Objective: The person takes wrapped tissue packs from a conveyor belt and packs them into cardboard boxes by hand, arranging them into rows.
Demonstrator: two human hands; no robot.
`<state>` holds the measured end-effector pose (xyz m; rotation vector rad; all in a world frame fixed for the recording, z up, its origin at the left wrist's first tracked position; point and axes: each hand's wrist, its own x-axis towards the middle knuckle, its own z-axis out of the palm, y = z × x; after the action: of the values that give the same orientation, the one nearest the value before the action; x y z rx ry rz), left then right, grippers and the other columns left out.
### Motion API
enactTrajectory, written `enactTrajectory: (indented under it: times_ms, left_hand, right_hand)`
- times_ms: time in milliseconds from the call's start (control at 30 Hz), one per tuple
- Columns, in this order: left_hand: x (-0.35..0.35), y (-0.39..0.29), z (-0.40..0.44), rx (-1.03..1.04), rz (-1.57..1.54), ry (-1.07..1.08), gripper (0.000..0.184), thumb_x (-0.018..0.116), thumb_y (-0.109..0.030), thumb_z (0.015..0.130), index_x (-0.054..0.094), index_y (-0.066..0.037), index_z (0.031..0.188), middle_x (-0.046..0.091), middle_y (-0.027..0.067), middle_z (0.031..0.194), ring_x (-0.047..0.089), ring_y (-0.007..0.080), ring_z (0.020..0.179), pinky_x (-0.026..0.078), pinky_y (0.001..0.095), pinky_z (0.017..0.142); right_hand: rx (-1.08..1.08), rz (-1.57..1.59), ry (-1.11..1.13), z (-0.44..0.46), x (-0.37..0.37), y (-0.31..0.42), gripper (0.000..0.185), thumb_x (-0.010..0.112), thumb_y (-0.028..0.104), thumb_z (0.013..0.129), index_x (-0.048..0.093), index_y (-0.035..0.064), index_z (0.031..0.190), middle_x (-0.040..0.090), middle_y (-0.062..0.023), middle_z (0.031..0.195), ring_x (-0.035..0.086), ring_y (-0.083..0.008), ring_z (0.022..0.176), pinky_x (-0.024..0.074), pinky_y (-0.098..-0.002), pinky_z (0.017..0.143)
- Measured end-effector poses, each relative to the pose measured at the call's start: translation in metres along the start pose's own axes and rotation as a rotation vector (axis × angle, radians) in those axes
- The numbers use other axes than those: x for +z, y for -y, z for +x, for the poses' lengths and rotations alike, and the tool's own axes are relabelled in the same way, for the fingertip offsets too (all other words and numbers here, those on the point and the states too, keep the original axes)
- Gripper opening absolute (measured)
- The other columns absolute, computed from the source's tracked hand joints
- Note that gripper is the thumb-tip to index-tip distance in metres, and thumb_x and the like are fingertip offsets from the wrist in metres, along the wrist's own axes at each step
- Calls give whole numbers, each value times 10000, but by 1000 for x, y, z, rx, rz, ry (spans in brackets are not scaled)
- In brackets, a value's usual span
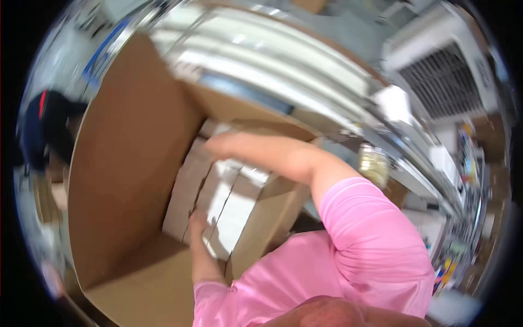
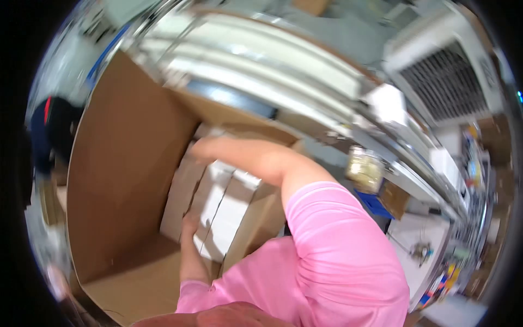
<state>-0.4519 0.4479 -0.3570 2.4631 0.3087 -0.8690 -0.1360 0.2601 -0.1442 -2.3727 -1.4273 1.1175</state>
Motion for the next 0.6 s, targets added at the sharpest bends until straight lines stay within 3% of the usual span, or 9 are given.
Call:
enactTrajectory:
  times_ms: [67, 200, 267, 333, 400, 433, 467, 533, 600]
  left_hand:
    - [-66, -78, -11, -211, -447, -251, 583, 589, -249, 872, 405, -44, 1386, 451, 184, 1385, 486, 338, 1213, 400, 378, 1008]
    - [-138, -169, 5, 19, -400, -470, 577, 602, -212, 875, 406, -46, 1392, 471, 188, 1369, 476, 291, 1243, 398, 357, 996]
    - [-163, -243, 6, 166, -569, -518, 568, 603, -222, 885, 410, -41, 1388, 489, 174, 1357, 468, 279, 1253, 396, 347, 993]
    - [-157, -303, 3, 293, -888, -404, 537, 591, -237, 904, 429, -30, 1372, 510, 170, 1337, 472, 282, 1248, 403, 346, 983]
    - [-161, -382, -41, 245, -796, -310, 507, 588, -265, 913, 467, -23, 1341, 523, 146, 1331, 496, 236, 1224, 411, 329, 976]
    - [-158, -399, -49, 316, -656, -186, 505, 584, -307, 915, 486, -33, 1328, 527, 150, 1326, 513, 219, 1208, 409, 316, 977]
    - [-142, -415, -59, 352, -650, -147, 535, 589, -331, 898, 472, -44, 1334, 523, 172, 1316, 542, 268, 1175, 429, 337, 965]
    - [-140, -462, -102, 236, -259, -332, 565, 616, -324, 872, 447, -75, 1351, 508, 186, 1311, 543, 335, 1150, 404, 375, 999]
    - [-142, -471, -118, 96, -203, -258, 598, 638, -307, 837, 435, -100, 1360, 483, 201, 1316, 522, 377, 1143, 403, 402, 1000]
  right_hand:
    - [-170, 125, -270, -66, -23, 9, 527, 626, 309, 861, 483, 82, 1316, 628, -172, 1118, 576, -353, 1047, 454, -454, 908]
    - [-266, 386, -662, -234, -56, -28, 416, 585, 283, 872, 569, 68, 1228, 611, -174, 1159, 572, -349, 1072, 447, -411, 939]
    - [65, 281, -1211, -294, -37, -82, 377, 664, 212, 787, 623, 63, 1131, 631, -145, 1114, 572, -314, 1072, 430, -410, 958]
    - [408, -10, -1412, -370, -33, -136, 461, 731, 188, 697, 593, 23, 1105, 543, -202, 1196, 475, -385, 1125, 375, -467, 976]
    - [1035, -128, -1111, -430, -50, -133, 601, 716, 259, 687, 536, 59, 1225, 465, -273, 1235, 418, -429, 1177, 341, -466, 1008]
    - [1012, -397, -1271, -436, -8, -190, 664, 705, 299, 698, 499, 79, 1290, 449, -265, 1275, 404, -419, 1207, 330, -460, 1033]
    - [971, -25, -1234, -450, -7, -196, 713, 687, 293, 727, 436, 85, 1360, 415, -248, 1345, 393, -394, 1240, 318, -449, 1054]
    - [857, 207, -1240, -463, 33, -258, 798, 669, 284, 766, 303, 70, 1442, 375, -213, 1421, 367, -383, 1295, 295, -419, 1081]
    - [757, 242, -1296, -470, 30, -243, 729, 656, 227, 792, 337, 57, 1425, 388, -203, 1425, 381, -350, 1307, 294, -397, 1083]
